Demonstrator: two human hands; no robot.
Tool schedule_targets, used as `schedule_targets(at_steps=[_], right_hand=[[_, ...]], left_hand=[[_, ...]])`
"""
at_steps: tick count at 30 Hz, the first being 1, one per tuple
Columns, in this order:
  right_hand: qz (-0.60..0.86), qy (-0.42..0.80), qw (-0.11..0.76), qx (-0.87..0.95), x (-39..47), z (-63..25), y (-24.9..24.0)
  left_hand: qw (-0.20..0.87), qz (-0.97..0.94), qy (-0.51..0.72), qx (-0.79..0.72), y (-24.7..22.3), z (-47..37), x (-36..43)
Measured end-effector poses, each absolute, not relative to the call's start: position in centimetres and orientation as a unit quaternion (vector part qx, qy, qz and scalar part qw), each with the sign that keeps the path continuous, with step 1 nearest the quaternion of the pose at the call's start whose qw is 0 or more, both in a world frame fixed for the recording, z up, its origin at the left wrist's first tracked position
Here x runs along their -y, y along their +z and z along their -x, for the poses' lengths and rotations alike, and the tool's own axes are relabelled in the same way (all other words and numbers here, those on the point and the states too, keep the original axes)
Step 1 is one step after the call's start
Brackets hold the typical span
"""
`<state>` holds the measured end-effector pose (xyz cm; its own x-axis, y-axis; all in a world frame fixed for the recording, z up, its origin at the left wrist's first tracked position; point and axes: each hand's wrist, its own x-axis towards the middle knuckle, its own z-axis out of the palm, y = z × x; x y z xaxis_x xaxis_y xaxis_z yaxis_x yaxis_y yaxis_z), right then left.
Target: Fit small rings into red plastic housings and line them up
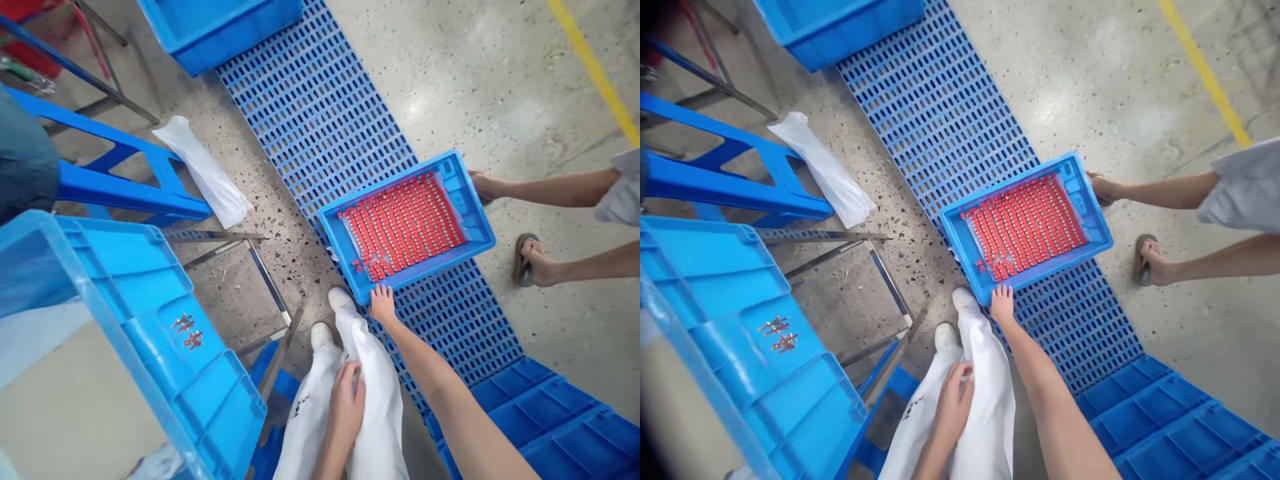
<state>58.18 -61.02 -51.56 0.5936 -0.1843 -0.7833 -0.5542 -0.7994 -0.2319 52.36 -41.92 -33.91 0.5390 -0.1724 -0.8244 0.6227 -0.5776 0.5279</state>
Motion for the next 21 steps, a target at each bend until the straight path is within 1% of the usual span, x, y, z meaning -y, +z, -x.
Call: schedule_targets(at_steps=[3, 5, 7, 9, 11, 13, 14, 15, 17, 19, 21], right_hand=[[0.837, 0.412, 0.255, -0.255, 60.3, -55.4, -49.0], [0.822, 0.412, 0.287, -0.269, 59.0, -55.4, -46.9], [0.812, 0.397, 0.340, -0.261, 56.4, -57.1, -44.1], [0.805, 0.365, 0.408, -0.231, 52.3, -60.0, -40.6], [0.796, 0.320, 0.478, -0.189, 46.9, -63.2, -36.3], [0.777, 0.283, 0.543, -0.143, 41.1, -66.2, -31.7], [0.748, 0.262, 0.594, -0.137, 38.5, -67.5, -29.6], [0.742, 0.261, 0.602, -0.133, 36.3, -68.7, -27.6], [0.766, 0.297, 0.553, -0.139, 33.4, -70.4, -24.7], [0.784, 0.322, 0.510, -0.149, 32.8, -71.1, -22.8], [0.791, 0.322, 0.498, -0.151, 33.9, -70.5, -21.8]], left_hand=[[0.494, -0.710, -0.483, -0.135, -30.8, -50.7, 40.0], [0.536, -0.660, -0.495, -0.178, -28.6, -48.2, 36.2], [0.584, -0.568, -0.501, -0.292, -26.7, -45.2, 30.9], [0.593, -0.437, -0.485, -0.471, -25.1, -42.8, 25.1], [0.619, -0.381, -0.341, -0.596, -23.4, -42.3, 19.6], [0.659, -0.376, -0.184, -0.625, -21.8, -44.0, 15.2], [0.667, -0.380, -0.130, -0.628, -21.0, -45.4, 13.6], [0.671, -0.393, -0.084, -0.623, -20.4, -47.0, 12.3], [0.675, -0.414, -0.034, -0.610, -19.7, -50.0, 10.7], [0.684, -0.437, -0.014, -0.584, -19.4, -52.0, 9.5], [0.689, -0.457, -0.013, -0.563, -19.3, -52.9, 8.5]])
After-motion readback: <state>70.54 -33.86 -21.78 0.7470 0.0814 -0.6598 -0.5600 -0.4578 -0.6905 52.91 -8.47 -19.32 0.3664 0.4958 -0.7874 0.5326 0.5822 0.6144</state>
